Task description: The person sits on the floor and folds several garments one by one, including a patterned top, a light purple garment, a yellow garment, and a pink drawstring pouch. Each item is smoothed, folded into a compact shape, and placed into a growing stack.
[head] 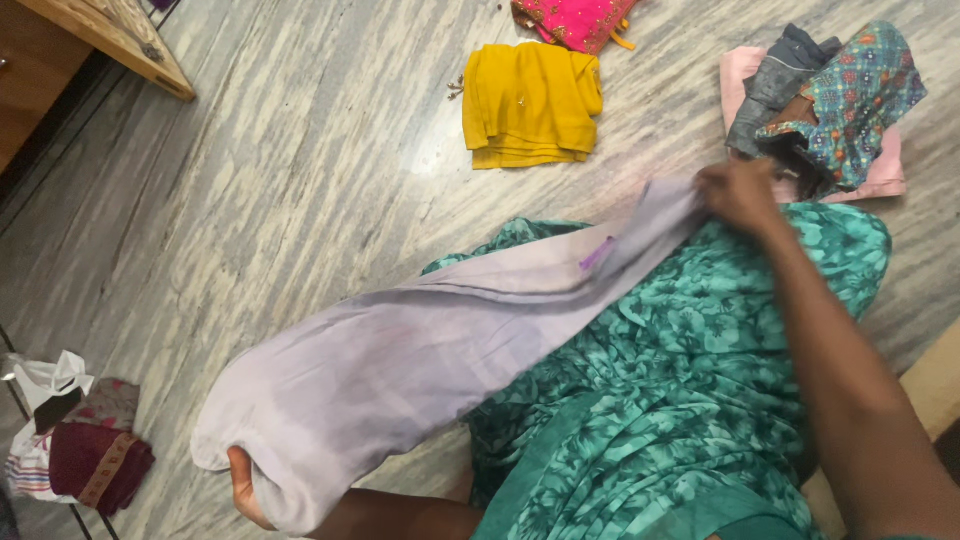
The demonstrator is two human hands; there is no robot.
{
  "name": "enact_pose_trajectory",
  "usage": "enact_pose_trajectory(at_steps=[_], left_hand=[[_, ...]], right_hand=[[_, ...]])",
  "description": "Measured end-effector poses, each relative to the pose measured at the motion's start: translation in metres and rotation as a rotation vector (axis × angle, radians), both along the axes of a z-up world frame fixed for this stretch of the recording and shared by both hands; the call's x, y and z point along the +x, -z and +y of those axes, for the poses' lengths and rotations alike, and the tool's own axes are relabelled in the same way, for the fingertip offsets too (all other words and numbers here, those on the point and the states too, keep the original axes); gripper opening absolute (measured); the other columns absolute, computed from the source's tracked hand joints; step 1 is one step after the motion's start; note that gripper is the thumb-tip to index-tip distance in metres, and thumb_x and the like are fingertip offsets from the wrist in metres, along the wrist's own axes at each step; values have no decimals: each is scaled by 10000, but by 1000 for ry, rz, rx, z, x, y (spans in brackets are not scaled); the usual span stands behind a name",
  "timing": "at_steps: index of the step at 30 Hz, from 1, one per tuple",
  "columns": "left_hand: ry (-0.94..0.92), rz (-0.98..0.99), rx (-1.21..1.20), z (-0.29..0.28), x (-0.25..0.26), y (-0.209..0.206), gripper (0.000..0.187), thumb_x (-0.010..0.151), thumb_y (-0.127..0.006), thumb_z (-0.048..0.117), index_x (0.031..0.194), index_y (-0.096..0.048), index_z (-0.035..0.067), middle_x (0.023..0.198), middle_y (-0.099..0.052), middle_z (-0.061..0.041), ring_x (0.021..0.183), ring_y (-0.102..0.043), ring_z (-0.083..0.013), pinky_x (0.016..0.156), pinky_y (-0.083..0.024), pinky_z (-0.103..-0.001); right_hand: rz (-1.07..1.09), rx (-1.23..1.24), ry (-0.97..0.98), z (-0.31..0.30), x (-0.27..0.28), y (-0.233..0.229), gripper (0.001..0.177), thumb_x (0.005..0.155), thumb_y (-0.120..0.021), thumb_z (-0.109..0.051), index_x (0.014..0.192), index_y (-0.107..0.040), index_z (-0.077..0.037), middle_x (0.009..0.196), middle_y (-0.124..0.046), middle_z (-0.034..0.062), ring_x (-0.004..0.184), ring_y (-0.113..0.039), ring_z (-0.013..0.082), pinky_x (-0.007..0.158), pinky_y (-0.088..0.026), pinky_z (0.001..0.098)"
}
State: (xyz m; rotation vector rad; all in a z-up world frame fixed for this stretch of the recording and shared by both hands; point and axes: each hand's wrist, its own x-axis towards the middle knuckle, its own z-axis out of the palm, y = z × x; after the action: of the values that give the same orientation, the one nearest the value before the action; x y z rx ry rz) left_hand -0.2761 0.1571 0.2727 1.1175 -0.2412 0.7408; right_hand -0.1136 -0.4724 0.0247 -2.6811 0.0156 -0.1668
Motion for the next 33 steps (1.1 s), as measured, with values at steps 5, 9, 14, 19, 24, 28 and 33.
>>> enact_pose_trajectory(at_steps=[5,9,14,19,24,28,33], left_hand=[[23,-7,8,-5,11,2,445,987,-621,247,1329,-590,-35,1259,-679,-169,1188,-631,-334,1106,-472,-486],[58,1,13,-8,20,4,442,986,-623,247,1325,-593,-34,1254,-681,-166,1184,-633,-330,1103,-474,-483],[102,1,24,-12,29,9,438,985,-626,247,1321,-596,-33,1247,-684,-162,1178,-635,-326,1100,-477,-479],[125,12,47,-1,26,3,434,985,-629,247,1317,-599,-31,1240,-687,-158,1172,-637,-322,1096,-480,-476],[139,33,66,6,21,3,431,984,-631,246,1312,-602,-30,1233,-690,-154,1167,-639,-318,1092,-484,-472],[139,30,64,5,22,2,427,983,-634,246,1309,-605,-29,1228,-692,-151,1162,-640,-314,1090,-486,-470],[153,34,73,7,24,-4,424,982,-637,246,1305,-608,-27,1221,-695,-148,1157,-642,-310,1086,-489,-466]], right_hand=[[-253,297,17,-100,-56,-93,129,1068,-731,-97,1123,-742,20,1048,-744,156,932,-730,228,876,-551,334],[-169,374,46,-152,-101,-109,250,1116,-728,-200,1213,-671,23,1160,-722,165,1059,-711,232,1012,-542,338],[75,244,156,-144,-110,-104,613,916,-779,-387,1373,-631,-7,1167,-735,201,1068,-710,303,992,-520,428],[312,145,68,-85,-106,-91,628,815,-788,-497,1271,-731,-69,1224,-734,199,1144,-696,323,997,-525,410],[127,52,-20,-73,-117,-120,539,764,-810,-493,1179,-795,-150,1505,-567,222,1371,-533,422,1097,-411,483],[150,-32,-115,-60,-120,-141,656,625,-848,-526,1165,-774,-160,1447,-627,139,1432,-468,394,1136,-349,482],[514,-261,2,-37,-107,-119,521,598,-918,-478,1015,-801,-187,1220,-723,27,1390,-499,254,1123,-368,470]])
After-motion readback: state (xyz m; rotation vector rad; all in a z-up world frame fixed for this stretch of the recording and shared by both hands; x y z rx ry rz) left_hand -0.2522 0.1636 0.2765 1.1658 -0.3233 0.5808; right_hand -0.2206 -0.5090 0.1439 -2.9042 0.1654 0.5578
